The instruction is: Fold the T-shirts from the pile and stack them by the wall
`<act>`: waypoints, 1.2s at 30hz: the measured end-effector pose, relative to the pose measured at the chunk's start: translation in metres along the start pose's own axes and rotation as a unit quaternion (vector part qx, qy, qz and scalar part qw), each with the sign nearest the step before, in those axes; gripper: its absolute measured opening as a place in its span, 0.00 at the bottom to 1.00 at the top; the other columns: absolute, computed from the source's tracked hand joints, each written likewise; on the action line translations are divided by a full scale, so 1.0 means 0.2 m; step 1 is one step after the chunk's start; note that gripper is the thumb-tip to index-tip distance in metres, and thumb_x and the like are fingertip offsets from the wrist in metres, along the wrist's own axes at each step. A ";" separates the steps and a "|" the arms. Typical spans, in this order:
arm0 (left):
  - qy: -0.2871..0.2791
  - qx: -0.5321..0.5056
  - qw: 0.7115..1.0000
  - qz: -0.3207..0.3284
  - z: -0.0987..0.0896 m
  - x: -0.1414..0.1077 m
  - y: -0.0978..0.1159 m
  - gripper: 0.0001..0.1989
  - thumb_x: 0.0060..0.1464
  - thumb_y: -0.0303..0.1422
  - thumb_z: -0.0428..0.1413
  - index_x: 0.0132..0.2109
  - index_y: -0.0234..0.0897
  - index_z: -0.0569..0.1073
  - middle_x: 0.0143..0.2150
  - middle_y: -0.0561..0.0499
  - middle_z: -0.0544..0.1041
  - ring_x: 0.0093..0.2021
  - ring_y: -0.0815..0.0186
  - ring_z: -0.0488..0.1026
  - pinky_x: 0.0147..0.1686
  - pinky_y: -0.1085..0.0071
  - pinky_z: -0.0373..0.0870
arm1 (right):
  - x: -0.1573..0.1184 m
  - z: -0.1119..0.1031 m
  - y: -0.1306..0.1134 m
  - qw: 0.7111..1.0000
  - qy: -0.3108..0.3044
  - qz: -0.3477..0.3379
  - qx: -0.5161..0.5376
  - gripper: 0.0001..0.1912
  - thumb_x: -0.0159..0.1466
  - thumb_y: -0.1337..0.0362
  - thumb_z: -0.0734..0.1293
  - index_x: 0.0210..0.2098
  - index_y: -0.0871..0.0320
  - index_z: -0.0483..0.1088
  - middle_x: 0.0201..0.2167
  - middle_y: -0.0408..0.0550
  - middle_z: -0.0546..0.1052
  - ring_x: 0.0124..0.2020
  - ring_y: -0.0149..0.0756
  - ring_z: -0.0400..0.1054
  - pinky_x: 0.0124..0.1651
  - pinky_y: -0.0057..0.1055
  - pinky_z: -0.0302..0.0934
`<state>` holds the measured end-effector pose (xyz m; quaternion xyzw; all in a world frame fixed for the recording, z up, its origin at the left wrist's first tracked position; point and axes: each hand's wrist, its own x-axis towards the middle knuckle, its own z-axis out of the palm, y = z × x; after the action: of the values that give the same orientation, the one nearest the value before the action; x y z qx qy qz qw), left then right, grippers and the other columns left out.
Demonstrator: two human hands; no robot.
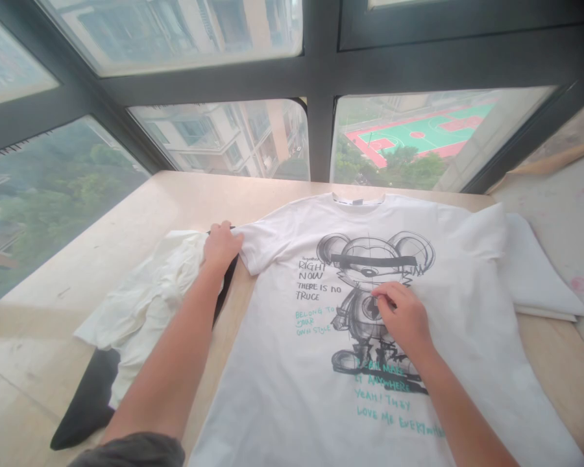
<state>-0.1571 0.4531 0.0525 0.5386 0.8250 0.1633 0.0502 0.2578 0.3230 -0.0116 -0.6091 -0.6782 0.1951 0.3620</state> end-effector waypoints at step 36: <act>-0.074 -0.100 0.963 0.239 0.15 -0.30 0.01 0.21 0.53 0.32 0.53 0.55 0.38 0.72 0.54 0.42 0.73 0.55 0.56 0.72 0.56 0.62 0.68 | 0.16 -0.04 -0.12 0.995 -0.044 0.068 0.057 0.12 0.62 0.62 0.62 0.39 0.54 0.77 0.39 0.48 0.80 0.34 0.37 0.71 0.39 0.35 0.66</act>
<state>-0.1229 0.4063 0.0200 0.7230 0.6457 0.2122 0.1239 0.2465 0.3491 0.0184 -0.6227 -0.6383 0.2841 0.3522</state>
